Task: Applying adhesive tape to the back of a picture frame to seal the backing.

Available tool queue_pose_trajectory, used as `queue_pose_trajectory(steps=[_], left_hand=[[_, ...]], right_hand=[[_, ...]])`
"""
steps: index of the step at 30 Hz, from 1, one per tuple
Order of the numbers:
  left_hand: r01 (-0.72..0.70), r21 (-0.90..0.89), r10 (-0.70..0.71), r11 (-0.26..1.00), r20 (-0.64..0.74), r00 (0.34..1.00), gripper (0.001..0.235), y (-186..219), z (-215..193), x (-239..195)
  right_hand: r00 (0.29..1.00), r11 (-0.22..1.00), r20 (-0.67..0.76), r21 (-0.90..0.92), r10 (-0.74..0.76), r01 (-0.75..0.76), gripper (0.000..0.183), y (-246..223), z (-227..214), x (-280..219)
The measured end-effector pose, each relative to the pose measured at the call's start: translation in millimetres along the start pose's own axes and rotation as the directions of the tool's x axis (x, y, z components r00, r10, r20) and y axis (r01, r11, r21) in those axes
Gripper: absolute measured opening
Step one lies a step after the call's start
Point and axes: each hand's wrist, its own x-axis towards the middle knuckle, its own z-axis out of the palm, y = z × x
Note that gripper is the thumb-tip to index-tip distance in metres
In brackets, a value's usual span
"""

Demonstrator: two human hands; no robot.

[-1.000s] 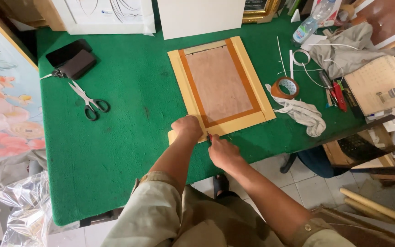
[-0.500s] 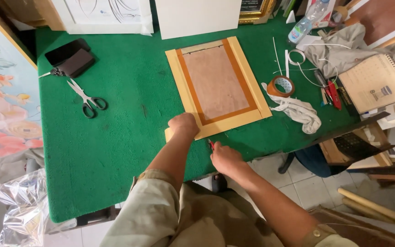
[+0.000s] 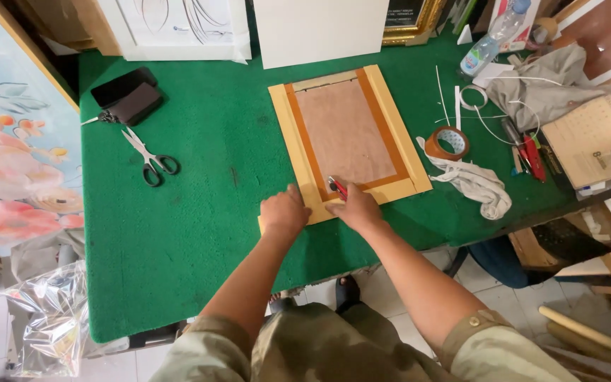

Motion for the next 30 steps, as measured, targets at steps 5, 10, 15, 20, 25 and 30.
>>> queue_pose_trajectory(steps=[5,10,15,20,25,30], left_hand=[[0.093,-0.294,-0.094,0.951,0.014,0.996,0.049,-21.0,-37.0,-53.2],[0.094,-0.464,-0.116,0.881,-0.018,0.993,0.047,-48.8,-10.3,-51.3],[0.024,-0.480,-0.081,0.877,-0.099,0.992,0.038,-43.7,3.6,-49.1],[-0.123,-0.586,0.011,0.801,-0.192,0.981,0.041,-10.4,-2.4,-45.1],[-0.265,-0.690,0.090,0.674,-0.279,0.956,0.046,57.1,-11.3,-21.8],[-0.371,-0.710,0.236,0.599,-0.286,0.929,0.036,158.4,-10.1,19.7]], right_hand=[[0.998,0.990,0.039,-0.135,0.052,-0.046,0.051,-4.0,-5.7,-5.6],[0.999,0.991,0.033,-0.129,-0.026,0.030,0.052,20.2,9.1,11.2],[0.995,0.981,0.069,-0.174,-0.073,0.084,0.063,13.7,6.1,-0.3],[0.998,0.883,0.050,0.469,-0.035,0.008,0.037,39.9,-6.5,3.8],[0.990,0.499,0.138,0.859,-0.002,-0.118,0.043,62.3,-43.0,1.8],[0.995,0.312,0.084,0.945,0.046,-0.094,0.050,126.1,-77.8,39.1]])
